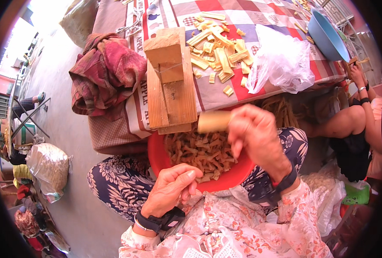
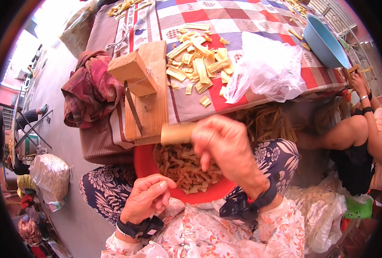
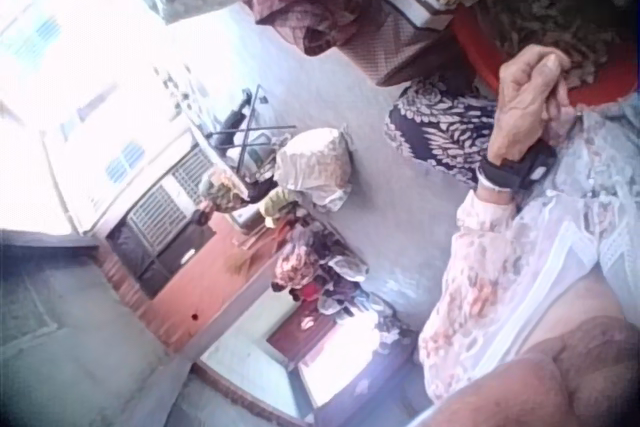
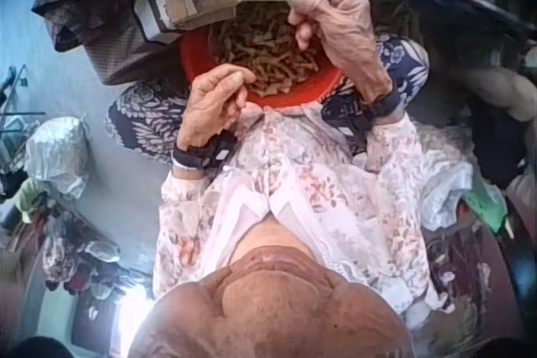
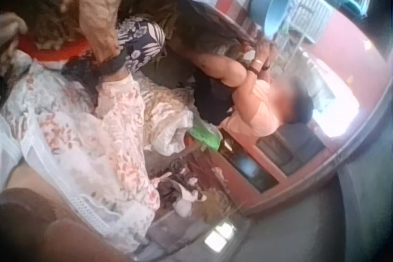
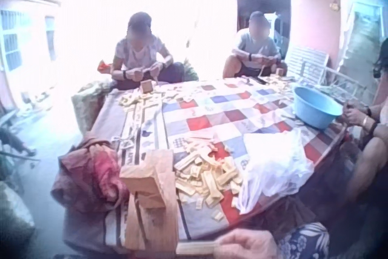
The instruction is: The person folds long, dried plant strips into small decorative bundles by hand, using a wooden fixture on a table to secure the strips during the process and placing finished items into a red bowl.
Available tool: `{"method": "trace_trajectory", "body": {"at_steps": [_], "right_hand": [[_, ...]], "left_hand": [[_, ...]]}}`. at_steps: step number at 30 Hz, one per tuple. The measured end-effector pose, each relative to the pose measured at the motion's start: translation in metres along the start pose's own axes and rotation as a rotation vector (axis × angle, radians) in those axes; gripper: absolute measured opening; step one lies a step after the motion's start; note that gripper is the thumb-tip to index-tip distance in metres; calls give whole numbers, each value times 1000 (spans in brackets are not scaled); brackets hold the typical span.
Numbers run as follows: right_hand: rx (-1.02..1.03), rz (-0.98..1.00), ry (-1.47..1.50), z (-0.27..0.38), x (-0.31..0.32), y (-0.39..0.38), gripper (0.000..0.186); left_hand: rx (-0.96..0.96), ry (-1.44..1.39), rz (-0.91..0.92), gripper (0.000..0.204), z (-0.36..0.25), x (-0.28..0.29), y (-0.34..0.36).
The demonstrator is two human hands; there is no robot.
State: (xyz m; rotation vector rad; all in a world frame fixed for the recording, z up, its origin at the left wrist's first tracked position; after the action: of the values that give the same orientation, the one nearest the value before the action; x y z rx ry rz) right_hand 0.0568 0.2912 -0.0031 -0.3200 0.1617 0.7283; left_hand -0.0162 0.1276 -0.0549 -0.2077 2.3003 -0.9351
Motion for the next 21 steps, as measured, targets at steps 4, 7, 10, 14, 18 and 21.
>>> {"method": "trace_trajectory", "body": {"at_steps": [4, 7, 10, 14, 18, 21], "right_hand": [[-39, -112, 36, 1, 20, -3, 19], [-63, -222, -51, 5, 46, -34, 13], [64, -375, -106, 32, 102, -72, 11], [150, -655, -101, 36, 216, -129, 10], [-27, -880, -133, -40, 336, -166, 10], [-177, -977, -154, -126, 389, -177, 10]], "left_hand": [[25, 7, -69, 19, 3, 8, -1], [11, 37, -142, 17, -6, 11, -2], [-52, 53, -149, 15, -13, 10, -3], [-72, 111, -176, 13, -8, 13, 7], [-7, 193, -205, 13, -4, 2, 11], [48, 225, -260, 13, 1, 2, 14]]}}
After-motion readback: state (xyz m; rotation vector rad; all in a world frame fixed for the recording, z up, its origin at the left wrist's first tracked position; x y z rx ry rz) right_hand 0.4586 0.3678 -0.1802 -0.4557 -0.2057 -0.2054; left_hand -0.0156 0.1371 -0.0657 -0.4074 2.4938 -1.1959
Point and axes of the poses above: each hand's wrist, its own y-axis towards the middle knuckle, its own x-axis out of the back of the hand, z = x × y, the point moved 10 cm from there along y, towards the middle knuckle, and after that the axes turned 7 degrees about x, right-handed, at the moved point
